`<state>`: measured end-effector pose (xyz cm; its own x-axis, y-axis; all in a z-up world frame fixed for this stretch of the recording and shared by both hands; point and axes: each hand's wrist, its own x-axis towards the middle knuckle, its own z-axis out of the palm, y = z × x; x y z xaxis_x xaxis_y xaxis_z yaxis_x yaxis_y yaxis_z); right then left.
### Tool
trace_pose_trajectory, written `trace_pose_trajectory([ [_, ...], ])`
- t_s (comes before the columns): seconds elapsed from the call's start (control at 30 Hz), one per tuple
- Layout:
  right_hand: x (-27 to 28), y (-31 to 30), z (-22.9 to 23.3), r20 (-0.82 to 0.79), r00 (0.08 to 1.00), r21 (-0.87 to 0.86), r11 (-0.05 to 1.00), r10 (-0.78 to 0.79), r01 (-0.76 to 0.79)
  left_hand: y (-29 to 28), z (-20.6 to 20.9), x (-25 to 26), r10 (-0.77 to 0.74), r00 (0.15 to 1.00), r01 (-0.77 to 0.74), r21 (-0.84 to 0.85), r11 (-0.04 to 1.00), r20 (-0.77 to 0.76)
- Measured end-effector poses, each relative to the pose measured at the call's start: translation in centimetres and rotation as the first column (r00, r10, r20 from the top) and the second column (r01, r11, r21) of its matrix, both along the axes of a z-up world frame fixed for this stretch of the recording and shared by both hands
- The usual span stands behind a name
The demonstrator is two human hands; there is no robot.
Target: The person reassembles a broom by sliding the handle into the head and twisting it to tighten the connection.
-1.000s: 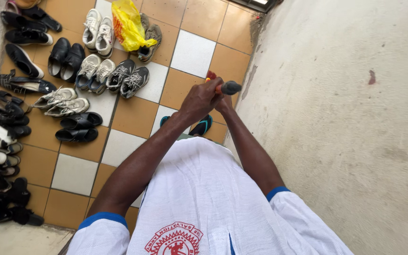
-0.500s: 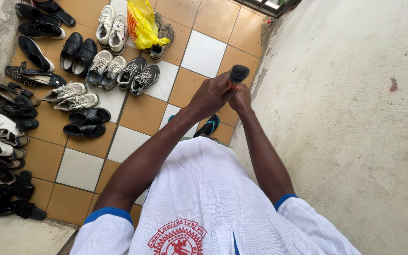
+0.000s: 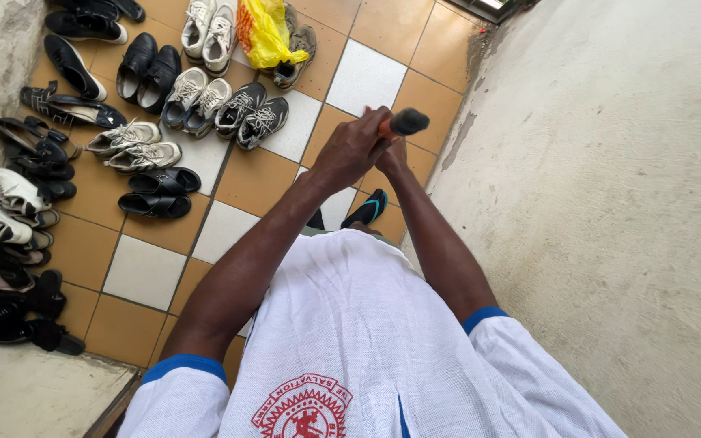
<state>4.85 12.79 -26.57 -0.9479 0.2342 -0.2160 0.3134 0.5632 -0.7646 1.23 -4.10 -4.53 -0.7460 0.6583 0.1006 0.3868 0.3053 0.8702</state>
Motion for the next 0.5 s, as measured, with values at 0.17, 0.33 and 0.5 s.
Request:
trace_pose_trajectory([
  [0.17,-0.9,-1.9,10.3,0.330,0.941,-0.025,0.996,-0.077,0.090,-2.1,2.9,-1.2,-0.073,0.997,0.075,0.106,0.991,-0.021],
  [0.33,0.6,-1.8,13.3,0.416,0.910,0.099,0.994,0.000,-0.045,-2.1,2.9,-1.4,-0.156,0.988,0.155,0.124,0.980,0.002],
  [0.5,3.0,-1.7,9.6,0.259,0.957,0.148,0.973,0.132,-0.174,-1.3,0.0,-1.3,-0.202,0.979,0.201,0.111,0.973,0.002],
])
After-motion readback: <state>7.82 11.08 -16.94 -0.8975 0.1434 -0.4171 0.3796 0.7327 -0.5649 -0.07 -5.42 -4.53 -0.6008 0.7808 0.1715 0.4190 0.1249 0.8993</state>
